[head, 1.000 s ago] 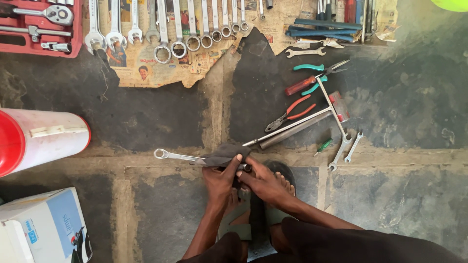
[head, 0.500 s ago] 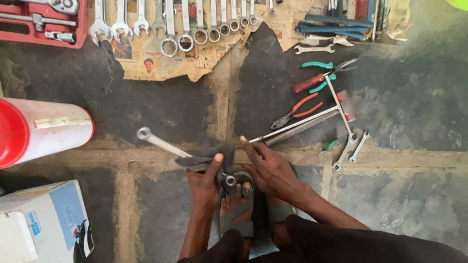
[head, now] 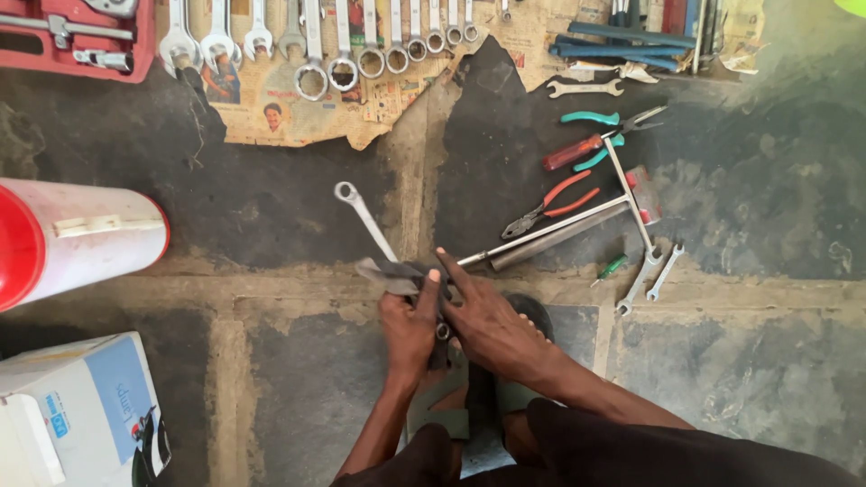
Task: Cleaning various wrenches and mechanical tools with a cloth.
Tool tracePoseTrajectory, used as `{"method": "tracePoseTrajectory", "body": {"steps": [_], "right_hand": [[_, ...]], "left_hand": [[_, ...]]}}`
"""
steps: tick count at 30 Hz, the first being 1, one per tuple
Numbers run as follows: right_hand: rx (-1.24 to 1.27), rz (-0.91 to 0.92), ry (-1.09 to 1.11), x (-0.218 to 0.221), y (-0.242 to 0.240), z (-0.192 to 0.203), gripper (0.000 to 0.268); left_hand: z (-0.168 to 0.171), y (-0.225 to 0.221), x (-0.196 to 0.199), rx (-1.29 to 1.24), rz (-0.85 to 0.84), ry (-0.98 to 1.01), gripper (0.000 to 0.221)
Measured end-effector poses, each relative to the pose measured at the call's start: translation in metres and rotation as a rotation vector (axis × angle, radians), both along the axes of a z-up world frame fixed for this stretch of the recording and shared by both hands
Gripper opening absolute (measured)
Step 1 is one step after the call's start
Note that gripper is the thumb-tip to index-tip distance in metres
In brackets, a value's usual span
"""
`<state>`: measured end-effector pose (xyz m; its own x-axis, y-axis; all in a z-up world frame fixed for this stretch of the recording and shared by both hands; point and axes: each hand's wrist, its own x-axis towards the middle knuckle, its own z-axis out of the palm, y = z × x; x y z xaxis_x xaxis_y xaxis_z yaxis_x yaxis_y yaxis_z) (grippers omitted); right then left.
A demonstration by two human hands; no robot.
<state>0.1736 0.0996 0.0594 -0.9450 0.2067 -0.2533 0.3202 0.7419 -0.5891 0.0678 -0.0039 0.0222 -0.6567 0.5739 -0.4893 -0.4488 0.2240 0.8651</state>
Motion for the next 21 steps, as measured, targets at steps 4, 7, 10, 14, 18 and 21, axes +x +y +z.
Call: {"method": "tracePoseTrajectory", "body": {"steps": [4,7,10,14,18,21], "right_hand": [[0.056,0.048,-0.066,-0.004,0.001,0.001,0.047],[0.127,0.034,0.281,0.006,-0.006,-0.002,0.068],[0.145,-0.05,0.294,0.012,0.002,0.003,0.048],[0.133,-0.09,0.25,0.019,0.0,-0.01,0.04],[0.067,-0.047,0.323,0.014,-0.003,-0.005,0.049],[0.038,-0.036,0.32,0.019,-0.003,-0.007,0.048]], "left_hand": [[-0.006,-0.007,-0.01,-0.076,0.035,0.05,0.024],[-0.013,-0.021,-0.038,-0.162,0.111,0.118,0.023],[0.006,-0.026,-0.055,-0.101,0.193,0.074,0.02],[-0.002,-0.043,-0.033,-0.046,0.002,0.068,0.016],[0.011,-0.034,-0.023,0.147,-0.282,0.024,0.015],[0.021,-0.028,-0.023,0.182,-0.337,0.082,0.016]]}}
